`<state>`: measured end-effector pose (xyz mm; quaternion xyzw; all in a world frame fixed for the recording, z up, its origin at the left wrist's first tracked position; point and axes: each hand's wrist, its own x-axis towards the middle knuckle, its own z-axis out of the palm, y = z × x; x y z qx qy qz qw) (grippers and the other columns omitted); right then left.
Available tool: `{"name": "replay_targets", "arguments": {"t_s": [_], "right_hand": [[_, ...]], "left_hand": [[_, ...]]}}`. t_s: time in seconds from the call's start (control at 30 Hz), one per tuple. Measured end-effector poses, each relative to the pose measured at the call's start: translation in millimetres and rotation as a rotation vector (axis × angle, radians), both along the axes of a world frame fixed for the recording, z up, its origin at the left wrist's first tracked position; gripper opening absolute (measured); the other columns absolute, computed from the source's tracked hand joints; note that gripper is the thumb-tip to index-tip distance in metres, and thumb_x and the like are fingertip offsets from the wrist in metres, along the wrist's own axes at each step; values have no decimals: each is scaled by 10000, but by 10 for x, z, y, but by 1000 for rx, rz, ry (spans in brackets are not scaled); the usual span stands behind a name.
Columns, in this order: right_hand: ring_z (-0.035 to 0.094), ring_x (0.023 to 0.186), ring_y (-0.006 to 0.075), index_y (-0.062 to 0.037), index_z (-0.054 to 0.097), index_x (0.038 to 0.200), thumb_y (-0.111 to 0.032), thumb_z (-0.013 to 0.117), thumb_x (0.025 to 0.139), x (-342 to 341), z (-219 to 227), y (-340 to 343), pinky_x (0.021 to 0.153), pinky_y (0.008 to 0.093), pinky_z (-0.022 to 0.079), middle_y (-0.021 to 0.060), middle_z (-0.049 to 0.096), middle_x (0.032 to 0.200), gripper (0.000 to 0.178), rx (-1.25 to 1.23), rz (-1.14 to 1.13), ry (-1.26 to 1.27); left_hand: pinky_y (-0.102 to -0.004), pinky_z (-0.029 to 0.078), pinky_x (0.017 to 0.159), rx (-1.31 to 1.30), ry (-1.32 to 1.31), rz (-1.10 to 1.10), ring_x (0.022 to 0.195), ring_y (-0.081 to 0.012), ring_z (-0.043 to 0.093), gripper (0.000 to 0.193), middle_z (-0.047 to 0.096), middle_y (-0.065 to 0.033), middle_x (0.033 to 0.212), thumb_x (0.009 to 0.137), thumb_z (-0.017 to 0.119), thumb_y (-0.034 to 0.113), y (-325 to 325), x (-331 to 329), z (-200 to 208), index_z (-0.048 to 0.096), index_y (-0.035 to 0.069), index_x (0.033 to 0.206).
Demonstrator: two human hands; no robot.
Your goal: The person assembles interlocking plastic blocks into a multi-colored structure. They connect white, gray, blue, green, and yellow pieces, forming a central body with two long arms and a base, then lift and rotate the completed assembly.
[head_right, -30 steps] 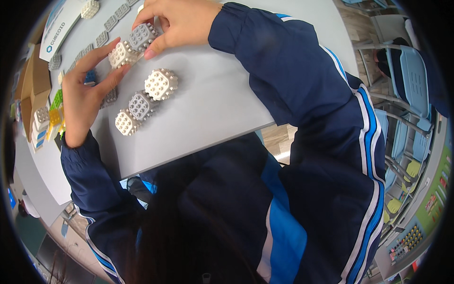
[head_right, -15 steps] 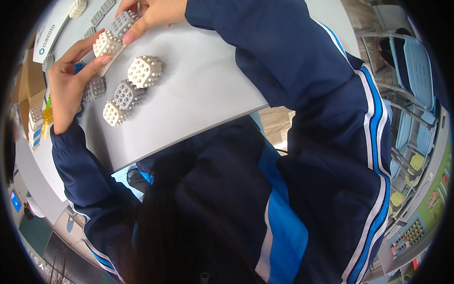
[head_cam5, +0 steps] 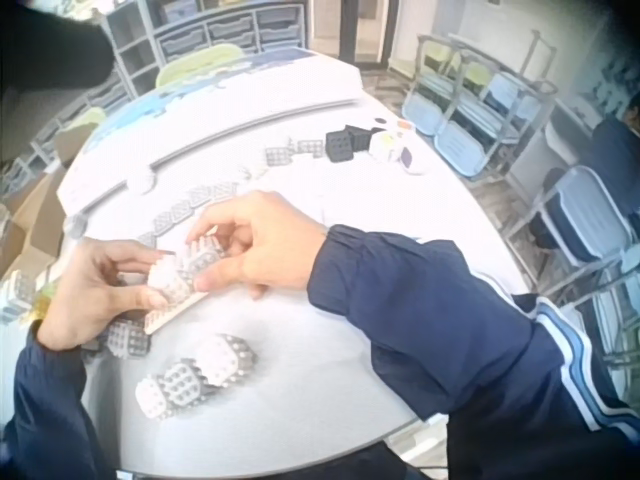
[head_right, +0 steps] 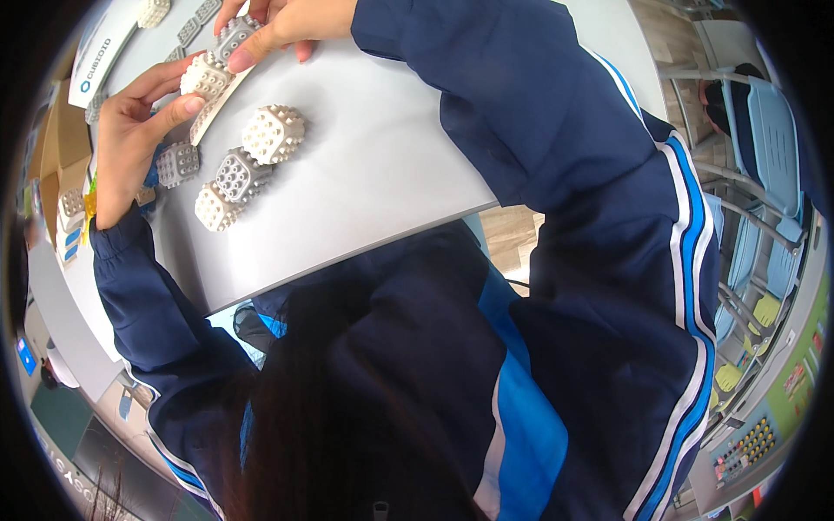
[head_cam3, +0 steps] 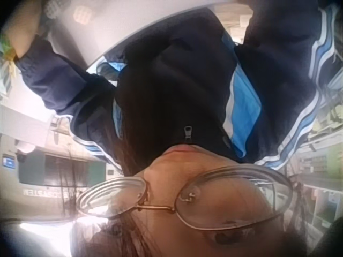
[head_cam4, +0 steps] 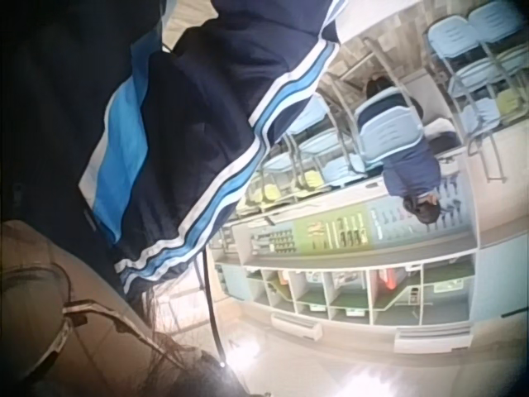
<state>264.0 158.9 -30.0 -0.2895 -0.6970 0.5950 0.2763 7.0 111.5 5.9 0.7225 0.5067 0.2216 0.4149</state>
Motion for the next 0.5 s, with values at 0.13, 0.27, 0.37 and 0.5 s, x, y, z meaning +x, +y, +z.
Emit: {"name": "replay_targets", "arguments": {"t_s": [0.13,0.27,0.37,0.5], "right_hand": [[635,640,131,38,639,1170,-72,823,775,4,-14,-5,458,233,516,151,681,885,450,-23,-6,37],[649,656,133,41,639,1168,-77,829,771,4,-23,8,452,231,517,143,680,881,456,-9,-6,12],[653,657,132,45,637,1167,-78,831,769,-1,-38,12,452,230,518,140,679,876,460,-10,-3,19],[650,651,124,48,637,1158,-64,832,762,-7,-39,15,451,228,518,138,677,869,455,-9,12,18]], "left_hand": [[-264,466,982,-94,71,-13,1129,-143,614,448,689,-109,1212,848,773,92,18,19,63,644,-39,1257],[-267,469,982,-90,85,-19,1134,-148,618,448,692,-106,1208,837,784,86,28,13,68,653,-27,1250],[-244,496,891,-14,59,-10,994,-111,647,410,728,-104,1096,815,814,125,-6,14,42,694,-1,1186],[-268,460,987,-30,147,-11,1144,-156,620,443,699,-112,1198,820,795,78,-40,3,82,667,-22,1232]]}}
